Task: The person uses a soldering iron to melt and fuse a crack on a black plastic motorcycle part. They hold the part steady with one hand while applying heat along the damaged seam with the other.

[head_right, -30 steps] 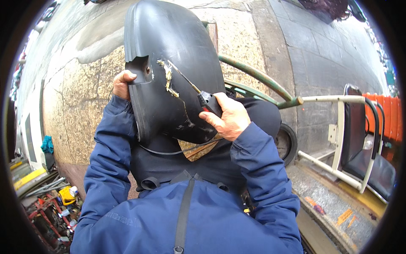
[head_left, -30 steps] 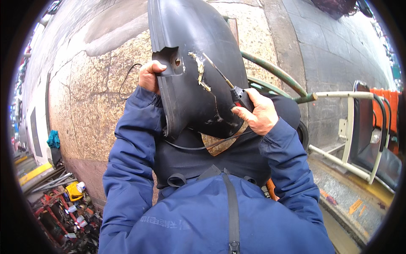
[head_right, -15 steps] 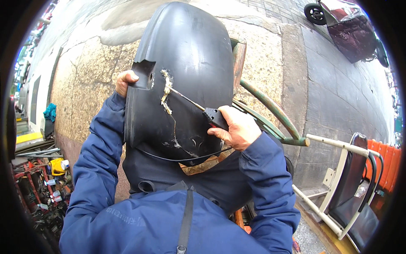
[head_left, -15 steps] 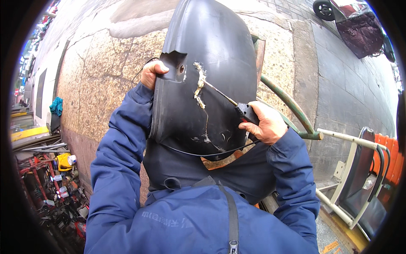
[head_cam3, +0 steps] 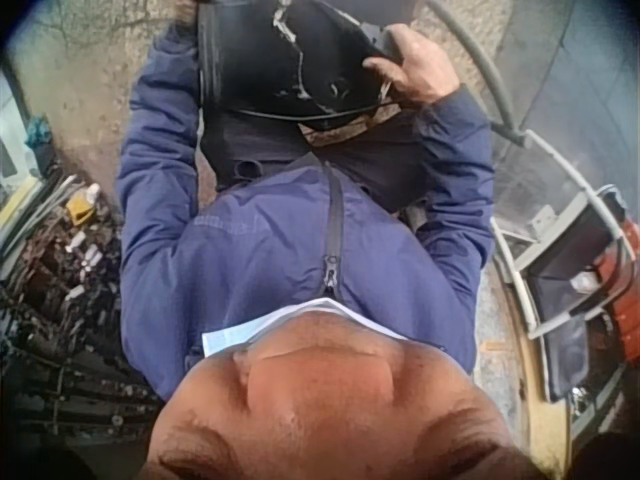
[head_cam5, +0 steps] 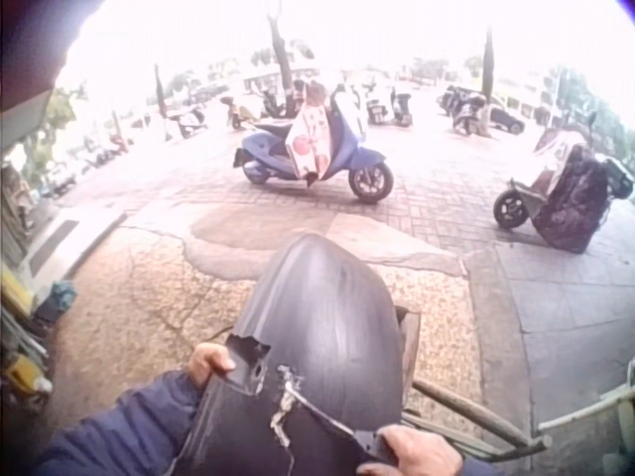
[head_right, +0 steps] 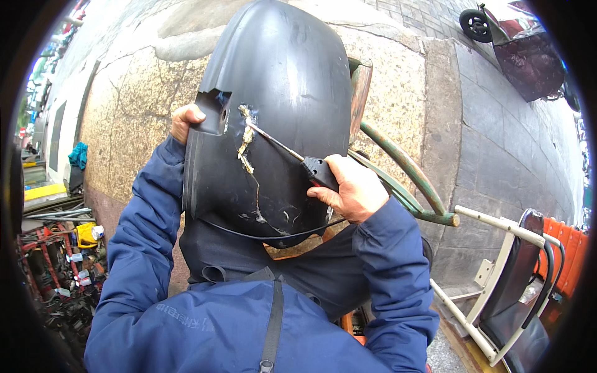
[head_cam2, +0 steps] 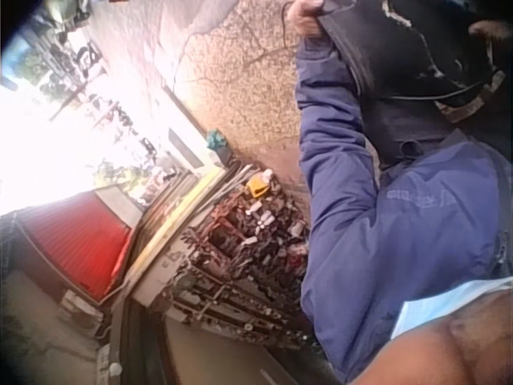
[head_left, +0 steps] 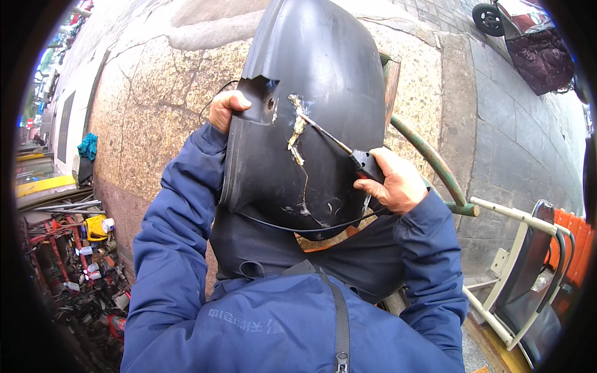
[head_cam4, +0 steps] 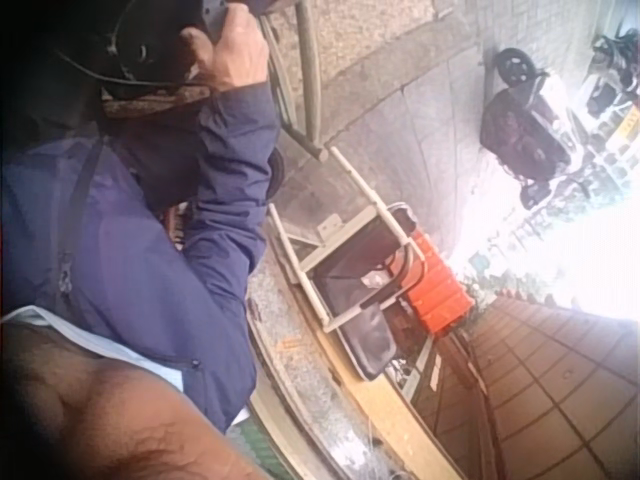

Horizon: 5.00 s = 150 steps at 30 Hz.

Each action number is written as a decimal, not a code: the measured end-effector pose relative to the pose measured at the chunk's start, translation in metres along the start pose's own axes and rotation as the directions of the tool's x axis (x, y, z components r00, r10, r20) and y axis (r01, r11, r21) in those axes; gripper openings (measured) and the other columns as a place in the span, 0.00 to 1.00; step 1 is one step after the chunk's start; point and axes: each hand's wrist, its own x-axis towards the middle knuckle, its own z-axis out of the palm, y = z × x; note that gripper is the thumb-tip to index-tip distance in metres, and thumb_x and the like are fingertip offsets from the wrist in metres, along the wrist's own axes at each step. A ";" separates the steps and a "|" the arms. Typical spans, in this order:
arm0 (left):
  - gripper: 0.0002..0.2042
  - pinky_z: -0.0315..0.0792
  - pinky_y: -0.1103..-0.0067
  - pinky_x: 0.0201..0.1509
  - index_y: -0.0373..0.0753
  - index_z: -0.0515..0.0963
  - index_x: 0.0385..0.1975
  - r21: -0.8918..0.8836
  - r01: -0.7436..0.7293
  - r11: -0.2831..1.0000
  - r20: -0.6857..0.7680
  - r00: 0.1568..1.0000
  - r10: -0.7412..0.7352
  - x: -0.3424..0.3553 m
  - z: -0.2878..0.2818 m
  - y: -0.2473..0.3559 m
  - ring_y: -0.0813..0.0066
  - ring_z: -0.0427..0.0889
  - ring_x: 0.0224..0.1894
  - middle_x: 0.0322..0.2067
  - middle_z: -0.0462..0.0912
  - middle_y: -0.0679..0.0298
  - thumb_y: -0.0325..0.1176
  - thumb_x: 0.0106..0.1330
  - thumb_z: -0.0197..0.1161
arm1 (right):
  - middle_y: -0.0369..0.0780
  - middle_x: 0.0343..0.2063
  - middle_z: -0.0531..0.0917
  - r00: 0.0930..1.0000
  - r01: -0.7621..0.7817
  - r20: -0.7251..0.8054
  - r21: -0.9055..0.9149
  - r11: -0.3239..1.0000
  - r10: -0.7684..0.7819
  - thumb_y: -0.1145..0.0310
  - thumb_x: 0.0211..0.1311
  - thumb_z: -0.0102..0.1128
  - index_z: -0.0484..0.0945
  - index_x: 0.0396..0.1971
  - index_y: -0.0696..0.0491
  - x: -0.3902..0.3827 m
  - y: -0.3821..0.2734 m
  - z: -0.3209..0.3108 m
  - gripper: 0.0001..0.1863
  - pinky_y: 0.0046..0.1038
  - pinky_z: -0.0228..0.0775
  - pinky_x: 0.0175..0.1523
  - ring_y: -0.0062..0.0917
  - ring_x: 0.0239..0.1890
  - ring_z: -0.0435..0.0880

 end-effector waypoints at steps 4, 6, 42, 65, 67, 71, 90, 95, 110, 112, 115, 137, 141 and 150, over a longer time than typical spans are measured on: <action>0.25 0.83 0.65 0.50 0.22 0.78 0.50 -0.035 0.008 0.999 0.031 0.999 -0.007 -0.001 0.004 0.000 0.54 0.87 0.39 0.40 0.86 0.46 0.30 0.51 0.57 | 0.49 0.35 0.81 0.999 -0.041 0.014 0.031 0.999 0.041 0.55 0.58 0.75 0.76 0.46 0.55 0.000 0.000 -0.001 0.25 0.40 0.75 0.45 0.47 0.39 0.83; 0.26 0.83 0.65 0.51 0.22 0.78 0.50 -0.042 0.012 0.999 0.051 0.999 -0.010 -0.001 0.006 0.000 0.54 0.87 0.40 0.41 0.86 0.45 0.30 0.51 0.56 | 0.49 0.34 0.81 0.997 -0.075 0.032 0.038 0.996 0.074 0.55 0.58 0.75 0.77 0.46 0.55 0.000 0.000 -0.002 0.25 0.40 0.75 0.45 0.47 0.39 0.83; 0.21 0.85 0.66 0.45 0.23 0.80 0.45 0.002 0.026 1.000 -0.052 0.998 -0.026 0.004 -0.010 0.004 0.54 0.87 0.35 0.37 0.86 0.46 0.31 0.53 0.56 | 0.48 0.31 0.82 0.998 -0.066 0.018 0.051 0.997 0.066 0.58 0.58 0.76 0.77 0.44 0.56 -0.005 -0.028 0.012 0.22 0.38 0.75 0.42 0.44 0.35 0.83; 0.28 0.84 0.61 0.51 0.20 0.75 0.53 -0.111 0.068 0.991 0.075 0.995 -0.060 0.007 -0.012 -0.001 0.48 0.88 0.41 0.43 0.85 0.40 0.31 0.52 0.54 | 0.50 0.30 0.82 0.982 -0.113 -0.138 0.093 0.989 0.126 0.57 0.59 0.75 0.76 0.41 0.58 -0.021 -0.062 0.033 0.22 0.40 0.75 0.40 0.48 0.34 0.83; 0.28 0.84 0.60 0.51 0.21 0.75 0.54 -0.082 0.070 0.994 0.058 0.996 -0.066 0.007 -0.009 -0.003 0.48 0.88 0.41 0.44 0.85 0.41 0.31 0.52 0.55 | 0.49 0.29 0.83 0.963 -0.163 -0.179 0.197 0.967 0.199 0.58 0.60 0.75 0.76 0.42 0.57 -0.029 -0.076 0.049 0.21 0.39 0.76 0.40 0.47 0.33 0.84; 0.29 0.84 0.59 0.52 0.23 0.75 0.55 -0.096 0.090 0.991 0.035 0.996 -0.087 0.009 0.003 -0.015 0.47 0.87 0.42 0.44 0.85 0.42 0.32 0.51 0.56 | 0.48 0.27 0.84 0.900 -0.286 -0.246 0.293 0.912 0.361 0.58 0.62 0.73 0.76 0.41 0.58 -0.045 -0.099 0.082 0.20 0.37 0.77 0.38 0.45 0.31 0.86; 0.30 0.80 0.55 0.57 0.24 0.73 0.58 -0.172 0.201 0.964 0.323 0.936 -0.137 0.003 0.044 -0.045 0.45 0.85 0.48 0.49 0.83 0.42 0.31 0.53 0.55 | 0.50 0.23 0.81 0.810 -0.375 -0.385 0.238 0.896 0.441 0.58 0.63 0.73 0.74 0.39 0.59 -0.075 -0.111 0.103 0.21 0.38 0.74 0.32 0.46 0.25 0.83; 0.30 0.81 0.55 0.56 0.24 0.72 0.59 -0.185 0.190 0.964 0.334 0.935 -0.121 0.003 0.045 -0.045 0.45 0.85 0.48 0.49 0.83 0.42 0.31 0.52 0.56 | 0.50 0.23 0.82 0.804 -0.355 -0.411 0.248 0.901 0.430 0.59 0.64 0.72 0.74 0.39 0.59 -0.074 -0.111 0.105 0.20 0.38 0.74 0.32 0.46 0.24 0.83; 0.35 0.82 0.57 0.57 0.27 0.68 0.64 -0.076 0.098 0.992 0.285 0.956 -0.072 0.006 0.043 -0.046 0.49 0.85 0.51 0.53 0.81 0.44 0.33 0.51 0.59 | 0.50 0.24 0.83 0.781 -0.393 -0.396 0.288 0.873 0.483 0.58 0.63 0.72 0.75 0.41 0.59 -0.073 -0.115 0.109 0.20 0.37 0.75 0.33 0.44 0.26 0.84; 0.35 0.81 0.57 0.58 0.27 0.68 0.64 -0.085 0.102 0.991 0.288 0.955 -0.073 0.005 0.044 -0.045 0.49 0.85 0.51 0.54 0.81 0.44 0.33 0.51 0.59 | 0.50 0.24 0.83 0.773 -0.392 -0.408 0.296 0.871 0.487 0.58 0.63 0.72 0.75 0.41 0.59 -0.074 -0.115 0.109 0.20 0.37 0.75 0.33 0.44 0.26 0.84; 0.35 0.81 0.57 0.59 0.27 0.68 0.64 -0.085 0.092 0.992 0.284 0.957 -0.065 0.005 0.046 -0.045 0.49 0.85 0.52 0.54 0.81 0.43 0.32 0.51 0.58 | 0.52 0.26 0.84 0.775 -0.395 -0.388 0.320 0.861 0.499 0.55 0.63 0.71 0.74 0.41 0.59 -0.073 -0.115 0.108 0.23 0.41 0.76 0.36 0.49 0.30 0.86; 0.36 0.81 0.57 0.60 0.27 0.68 0.64 -0.067 0.093 0.993 0.257 0.964 -0.073 0.005 0.046 -0.042 0.48 0.85 0.52 0.52 0.82 0.44 0.31 0.50 0.57 | 0.52 0.26 0.84 0.773 -0.396 -0.379 0.337 0.854 0.508 0.54 0.64 0.71 0.74 0.41 0.59 -0.072 -0.117 0.108 0.23 0.42 0.76 0.36 0.48 0.30 0.86; 0.31 0.82 0.56 0.54 0.27 0.73 0.59 -0.074 0.073 0.995 0.174 0.983 -0.059 0.003 0.049 -0.045 0.48 0.85 0.47 0.48 0.83 0.45 0.32 0.50 0.56 | 0.51 0.25 0.83 0.772 -0.406 -0.382 0.319 0.856 0.508 0.54 0.64 0.71 0.74 0.40 0.60 -0.071 -0.117 0.109 0.23 0.41 0.76 0.36 0.48 0.29 0.86; 0.36 0.80 0.57 0.60 0.27 0.68 0.64 -0.085 0.127 0.988 0.290 0.952 -0.097 0.009 0.035 -0.044 0.48 0.84 0.52 0.53 0.81 0.43 0.32 0.50 0.58 | 0.49 0.23 0.83 0.774 -0.384 -0.423 0.278 0.881 0.471 0.58 0.64 0.72 0.75 0.40 0.59 -0.065 -0.117 0.107 0.20 0.37 0.75 0.33 0.44 0.25 0.84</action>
